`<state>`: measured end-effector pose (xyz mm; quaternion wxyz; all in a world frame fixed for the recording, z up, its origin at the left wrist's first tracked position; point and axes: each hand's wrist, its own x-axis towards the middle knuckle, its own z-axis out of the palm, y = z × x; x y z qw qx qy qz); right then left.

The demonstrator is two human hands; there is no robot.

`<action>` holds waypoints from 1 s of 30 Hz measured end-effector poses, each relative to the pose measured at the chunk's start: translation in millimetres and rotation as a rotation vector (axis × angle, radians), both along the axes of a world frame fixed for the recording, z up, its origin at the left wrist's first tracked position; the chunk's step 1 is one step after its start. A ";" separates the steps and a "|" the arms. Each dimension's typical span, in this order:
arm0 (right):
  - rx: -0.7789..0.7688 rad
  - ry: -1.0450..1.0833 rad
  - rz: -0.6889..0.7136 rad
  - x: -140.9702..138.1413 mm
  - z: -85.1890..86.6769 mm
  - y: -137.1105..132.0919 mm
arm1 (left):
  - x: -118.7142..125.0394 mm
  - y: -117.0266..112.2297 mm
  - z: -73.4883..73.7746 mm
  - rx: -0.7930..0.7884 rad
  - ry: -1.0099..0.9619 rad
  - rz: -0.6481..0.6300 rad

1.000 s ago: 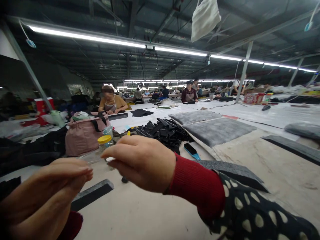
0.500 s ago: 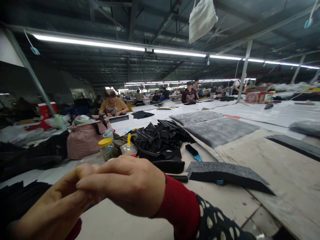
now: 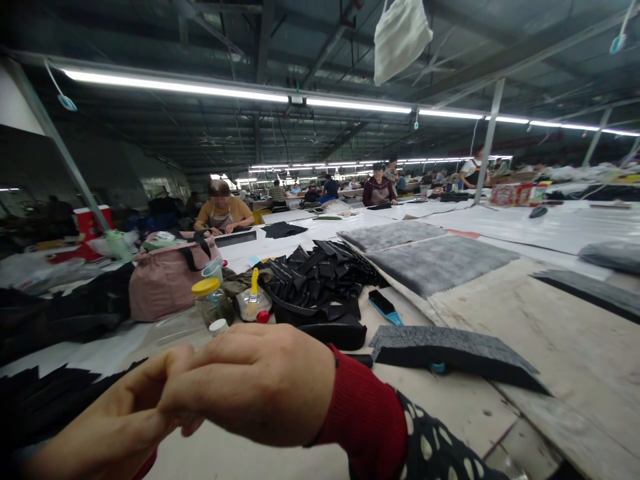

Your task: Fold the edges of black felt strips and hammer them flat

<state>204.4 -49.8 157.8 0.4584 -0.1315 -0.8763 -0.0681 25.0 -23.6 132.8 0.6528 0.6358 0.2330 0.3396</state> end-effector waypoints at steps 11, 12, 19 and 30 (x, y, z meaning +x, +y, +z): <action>0.131 0.092 -0.205 -7.9 -7.0 3.9 | 4.0 0.0 0.8 0.046 0.010 0.185; 0.135 0.099 -0.219 -8.8 -7.7 5.3 | 4.0 0.4 0.6 0.055 0.030 0.205; 0.118 0.117 -0.265 -10.2 -10.7 9.8 | 4.8 -0.2 -0.9 0.133 0.049 0.345; 0.175 0.107 -0.317 -11.7 -15.9 17.9 | 6.0 -2.4 5.0 0.115 0.108 0.436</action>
